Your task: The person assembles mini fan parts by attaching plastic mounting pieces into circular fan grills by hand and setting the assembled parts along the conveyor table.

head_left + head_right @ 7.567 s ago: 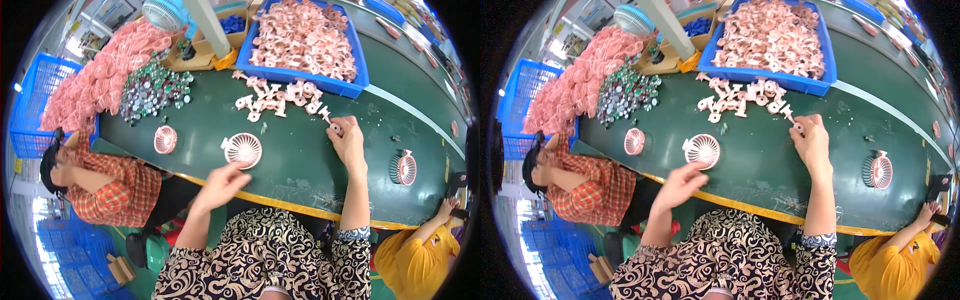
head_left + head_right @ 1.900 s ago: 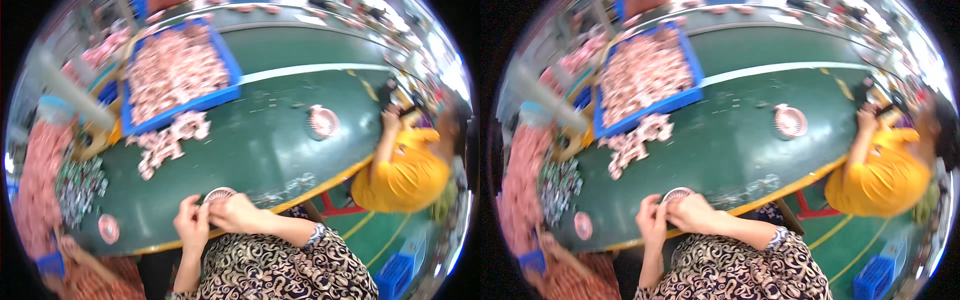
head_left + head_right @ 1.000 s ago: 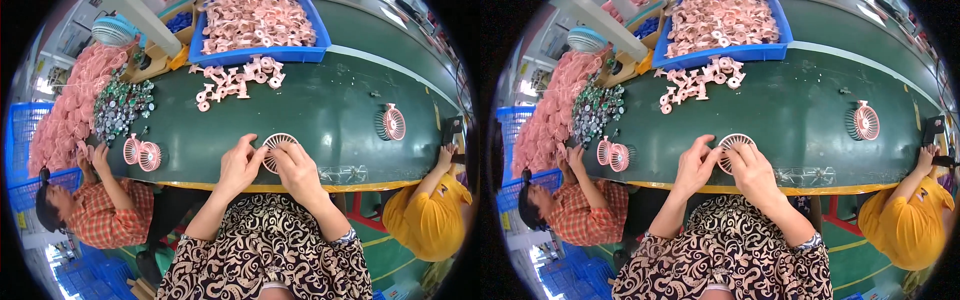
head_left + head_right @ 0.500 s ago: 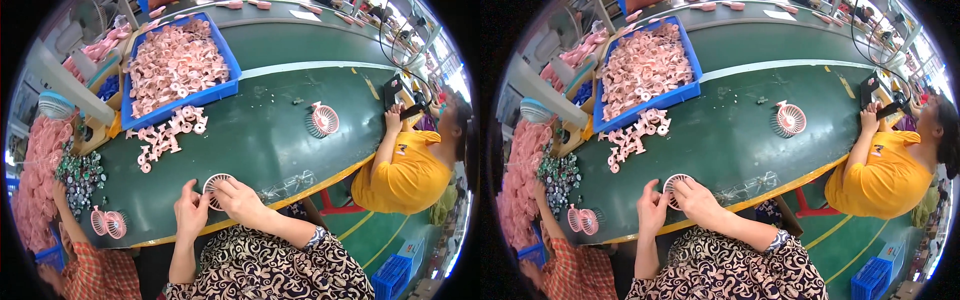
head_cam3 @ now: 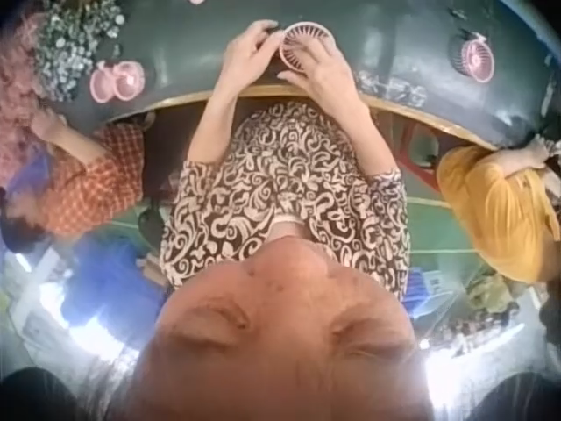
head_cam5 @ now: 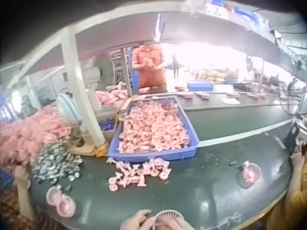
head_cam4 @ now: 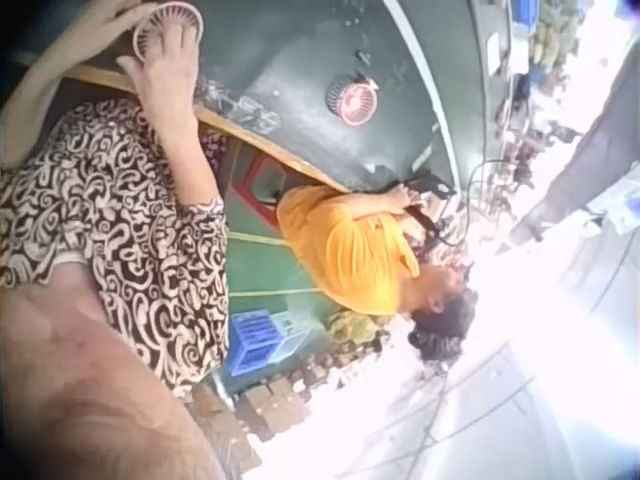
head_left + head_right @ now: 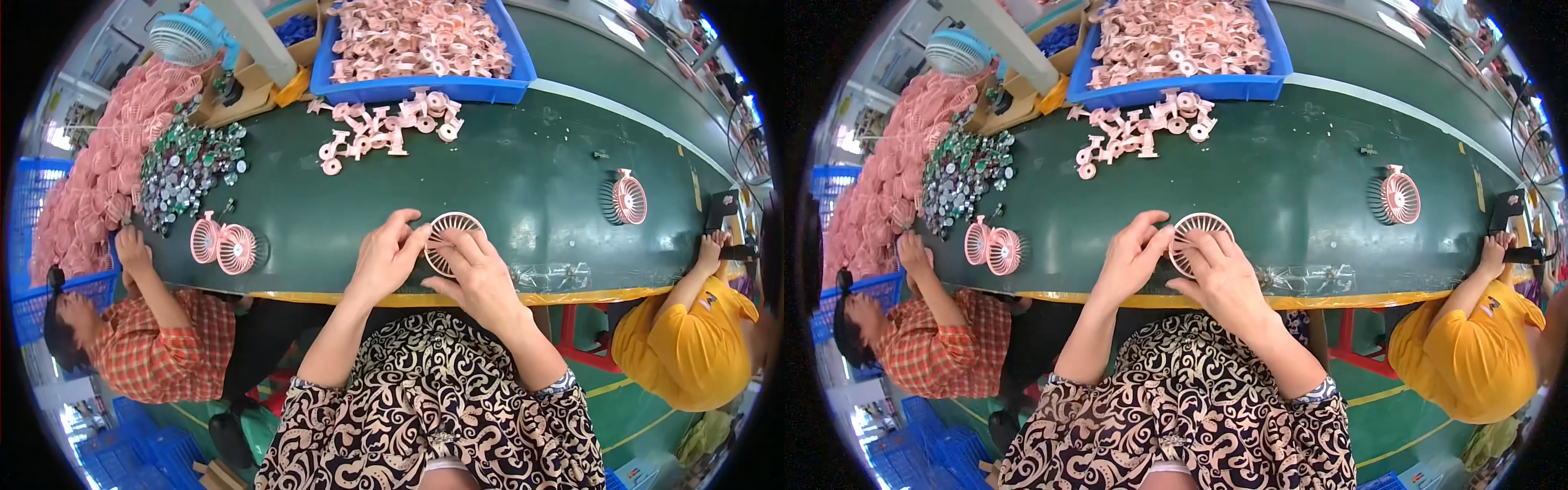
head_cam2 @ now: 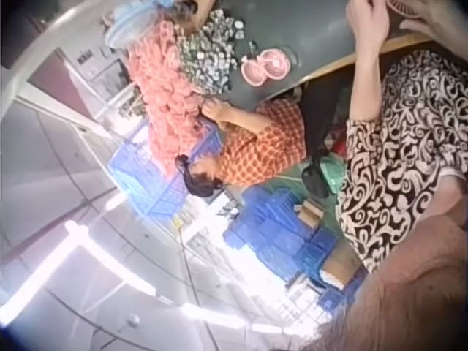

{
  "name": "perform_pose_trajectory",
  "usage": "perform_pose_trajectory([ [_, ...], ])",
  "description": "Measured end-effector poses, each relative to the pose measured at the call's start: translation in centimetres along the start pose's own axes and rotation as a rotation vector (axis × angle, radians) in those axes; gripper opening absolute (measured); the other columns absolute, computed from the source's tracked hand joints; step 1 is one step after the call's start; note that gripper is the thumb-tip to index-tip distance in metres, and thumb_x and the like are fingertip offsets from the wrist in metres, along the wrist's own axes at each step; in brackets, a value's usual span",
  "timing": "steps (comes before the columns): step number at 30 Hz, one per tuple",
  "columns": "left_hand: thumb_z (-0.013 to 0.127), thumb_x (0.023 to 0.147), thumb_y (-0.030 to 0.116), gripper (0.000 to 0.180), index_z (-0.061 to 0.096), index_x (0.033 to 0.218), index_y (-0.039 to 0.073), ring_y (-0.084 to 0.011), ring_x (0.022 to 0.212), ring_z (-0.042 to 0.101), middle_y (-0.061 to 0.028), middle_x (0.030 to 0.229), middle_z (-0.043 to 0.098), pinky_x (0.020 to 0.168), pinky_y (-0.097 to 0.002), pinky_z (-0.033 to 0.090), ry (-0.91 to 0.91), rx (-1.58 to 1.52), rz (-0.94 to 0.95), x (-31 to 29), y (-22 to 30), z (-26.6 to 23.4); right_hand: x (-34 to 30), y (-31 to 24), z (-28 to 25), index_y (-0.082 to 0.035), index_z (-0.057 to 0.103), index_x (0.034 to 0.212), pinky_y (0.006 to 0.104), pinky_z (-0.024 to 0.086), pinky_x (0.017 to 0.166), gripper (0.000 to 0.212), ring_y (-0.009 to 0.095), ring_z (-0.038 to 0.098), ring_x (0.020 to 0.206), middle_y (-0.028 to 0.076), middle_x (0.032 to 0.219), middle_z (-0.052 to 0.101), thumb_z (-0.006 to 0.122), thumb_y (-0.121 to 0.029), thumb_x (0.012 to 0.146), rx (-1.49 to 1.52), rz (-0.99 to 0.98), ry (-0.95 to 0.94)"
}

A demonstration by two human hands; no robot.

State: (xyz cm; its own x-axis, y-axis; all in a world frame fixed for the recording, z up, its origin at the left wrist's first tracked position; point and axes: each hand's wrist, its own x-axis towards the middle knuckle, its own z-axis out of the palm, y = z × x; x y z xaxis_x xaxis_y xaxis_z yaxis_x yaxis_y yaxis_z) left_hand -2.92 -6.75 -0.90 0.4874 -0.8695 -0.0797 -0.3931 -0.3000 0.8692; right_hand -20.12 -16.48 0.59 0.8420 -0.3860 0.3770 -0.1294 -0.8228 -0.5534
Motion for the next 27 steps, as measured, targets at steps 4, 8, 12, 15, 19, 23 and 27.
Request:
perform_pose_trajectory([
  [4, 0.064, 0.104, 0.023, 0.035, 0.061, 0.127, -0.003, -0.0111, 0.074, 0.062, -0.007, 0.083, 0.071, 0.069, -0.0289, 0.05, 0.022, -0.083, -0.002, -0.1, -0.3, -0.4, 0.2, -0.4, 0.1, 0.003, 0.069, 0.114, 0.0436, 0.054, 0.095, 0.047, 0.035, 0.061, 0.11, 0.013, 0.122, 0.061, 0.086, -0.017, 0.076, -0.063, -0.009, -0.012],
  [8, 0.064, 0.105, 0.02, 0.036, 0.057, 0.132, -0.003, -0.0094, 0.085, 0.063, -0.0053, 0.096, 0.073, 0.076, -0.0269, 0.051, 0.038, -0.33, 0.011, -1.0, -1.8, -1.2, 0.4, -0.7, 0.2, 0.001, 0.07, 0.109, 0.0448, 0.054, 0.096, 0.04, 0.036, 0.06, 0.114, 0.014, 0.123, 0.063, 0.086, -0.013, 0.076, -0.081, 0.012, -0.037],
  [12, 0.065, 0.102, 0.009, 0.033, 0.058, 0.132, -0.002, -0.0094, 0.093, 0.064, -0.0071, 0.108, 0.073, 0.081, -0.0248, 0.051, 0.175, -0.323, -0.012, -2.8, -3.1, -4.7, 1.1, 1.0, -1.4, 0.001, 0.073, 0.105, 0.0466, 0.053, 0.099, 0.034, 0.038, 0.061, 0.119, 0.016, 0.126, 0.065, 0.086, -0.008, 0.074, -0.127, 0.13, 0.01],
  [15, 0.066, 0.1, 0.004, 0.03, 0.061, 0.13, -0.001, -0.0103, 0.095, 0.067, -0.0069, 0.106, 0.073, 0.083, -0.0253, 0.053, 0.453, -0.264, 0.088, -4.6, -3.9, -8.7, -0.7, 5.6, -5.2, -0.002, 0.072, 0.117, 0.0449, 0.053, 0.1, 0.036, 0.038, 0.062, 0.121, 0.018, 0.128, 0.065, 0.08, -0.006, 0.082, -0.28, 0.312, 0.155],
  [19, 0.066, 0.098, -0.001, 0.023, 0.069, 0.121, 0.001, -0.0117, 0.098, 0.066, -0.0041, 0.11, 0.07, 0.087, -0.0264, 0.054, 0.905, -0.038, 0.057, -5.7, -7.3, -15.1, -3.1, 13.3, -10.0, 0.002, 0.069, 0.122, 0.0441, 0.049, 0.105, 0.032, 0.037, 0.062, 0.123, 0.018, 0.131, 0.065, 0.074, -0.01, 0.093, -0.7, 0.452, 0.351],
  [23, 0.072, 0.097, 0.024, 0.037, 0.068, 0.126, 0.002, -0.0385, 0.121, 0.058, -0.0203, 0.126, 0.066, 0.105, -0.0479, 0.044, 1.097, 0.789, -0.119, -7.3, -12.4, -20.9, -1.2, 13.1, -9.2, 0.002, 0.069, 0.119, 0.0437, 0.049, 0.103, 0.029, 0.036, 0.064, 0.118, 0.018, 0.123, 0.069, 0.074, -0.007, 0.092, -0.668, 0.492, 0.355],
  [27, 0.068, 0.101, 0.03, 0.041, 0.065, 0.129, 0.001, -0.0413, 0.122, 0.057, -0.023, 0.133, 0.062, 0.106, -0.049, 0.044, 0.961, 0.738, -0.381, -8.5, -15.4, -23.0, 3.9, 10.9, -4.0, 0.001, 0.071, 0.11, 0.0387, 0.054, 0.093, 0.023, 0.032, 0.068, 0.105, 0.017, 0.112, 0.07, 0.077, -0.007, 0.089, -0.364, 0.439, 0.339],
])
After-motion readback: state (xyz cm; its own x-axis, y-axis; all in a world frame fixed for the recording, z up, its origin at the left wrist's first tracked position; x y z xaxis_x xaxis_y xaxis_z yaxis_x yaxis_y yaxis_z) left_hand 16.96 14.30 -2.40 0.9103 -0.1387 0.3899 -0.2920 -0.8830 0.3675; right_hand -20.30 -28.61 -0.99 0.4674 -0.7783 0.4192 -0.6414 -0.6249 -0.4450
